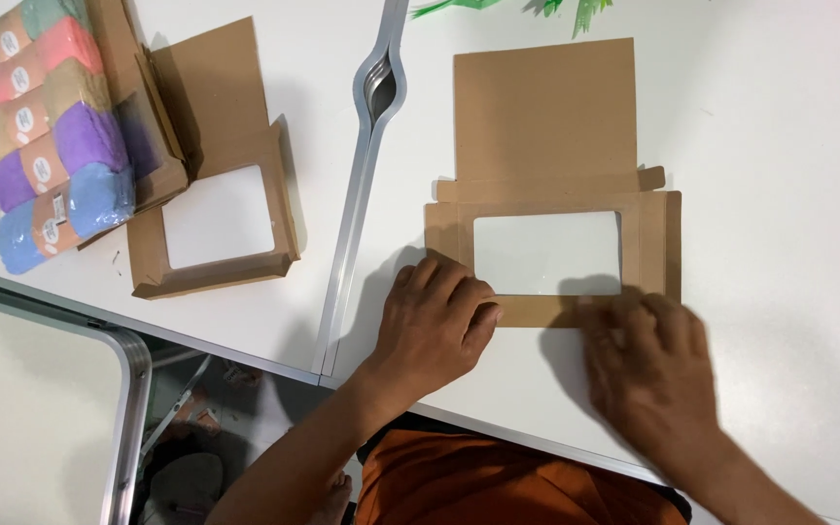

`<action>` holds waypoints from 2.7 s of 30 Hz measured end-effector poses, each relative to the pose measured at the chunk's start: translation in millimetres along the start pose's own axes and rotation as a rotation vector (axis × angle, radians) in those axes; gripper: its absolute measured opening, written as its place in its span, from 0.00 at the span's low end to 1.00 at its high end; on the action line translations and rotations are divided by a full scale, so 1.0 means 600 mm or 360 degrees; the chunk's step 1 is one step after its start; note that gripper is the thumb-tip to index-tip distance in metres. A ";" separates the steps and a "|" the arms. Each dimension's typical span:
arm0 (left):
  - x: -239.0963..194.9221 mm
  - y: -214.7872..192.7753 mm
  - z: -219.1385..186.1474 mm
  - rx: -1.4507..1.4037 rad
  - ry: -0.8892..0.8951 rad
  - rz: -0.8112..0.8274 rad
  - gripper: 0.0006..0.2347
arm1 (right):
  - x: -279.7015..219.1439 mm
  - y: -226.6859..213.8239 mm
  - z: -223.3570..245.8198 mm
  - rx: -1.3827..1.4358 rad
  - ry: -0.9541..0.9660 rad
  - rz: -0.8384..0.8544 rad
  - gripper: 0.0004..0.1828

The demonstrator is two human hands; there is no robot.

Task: Tying a decorative ribbon on a small gift box and then folding cardboard box flats.

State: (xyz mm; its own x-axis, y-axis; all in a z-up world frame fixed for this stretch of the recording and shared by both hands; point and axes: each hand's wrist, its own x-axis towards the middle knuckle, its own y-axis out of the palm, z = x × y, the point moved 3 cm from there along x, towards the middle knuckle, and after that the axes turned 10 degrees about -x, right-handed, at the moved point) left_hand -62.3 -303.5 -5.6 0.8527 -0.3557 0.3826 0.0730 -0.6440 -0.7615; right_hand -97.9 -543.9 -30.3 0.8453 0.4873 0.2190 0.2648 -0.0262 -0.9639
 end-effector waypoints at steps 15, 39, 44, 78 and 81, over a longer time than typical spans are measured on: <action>-0.001 0.010 0.003 0.0120 -0.0013 0.0003 0.11 | -0.002 -0.016 0.057 -0.0136 0.0082 0.0097 0.38; 0.026 -0.010 0.037 -0.0228 -0.0052 0.0508 0.07 | -0.032 -0.020 0.019 -0.0106 0.0207 -0.0017 0.31; 0.033 -0.013 0.044 -0.0292 -0.0064 0.0506 0.05 | 0.003 -0.025 0.079 0.0077 0.0010 0.0037 0.30; 0.025 -0.012 0.042 -0.0167 0.0158 0.0475 0.06 | -0.064 -0.022 -0.017 -0.0231 0.0308 0.0026 0.27; 0.024 -0.010 0.044 -0.0175 0.0109 0.0512 0.06 | -0.075 -0.014 -0.020 -0.0199 0.0320 0.0012 0.28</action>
State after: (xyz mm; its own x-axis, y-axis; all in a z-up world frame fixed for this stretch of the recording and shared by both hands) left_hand -36.6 -286.9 -9.5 0.7861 -0.5946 0.1688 -0.2535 -0.5592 -0.7894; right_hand -132.4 -575.9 -30.5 0.9196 0.3032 0.2498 0.3031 -0.1432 -0.9421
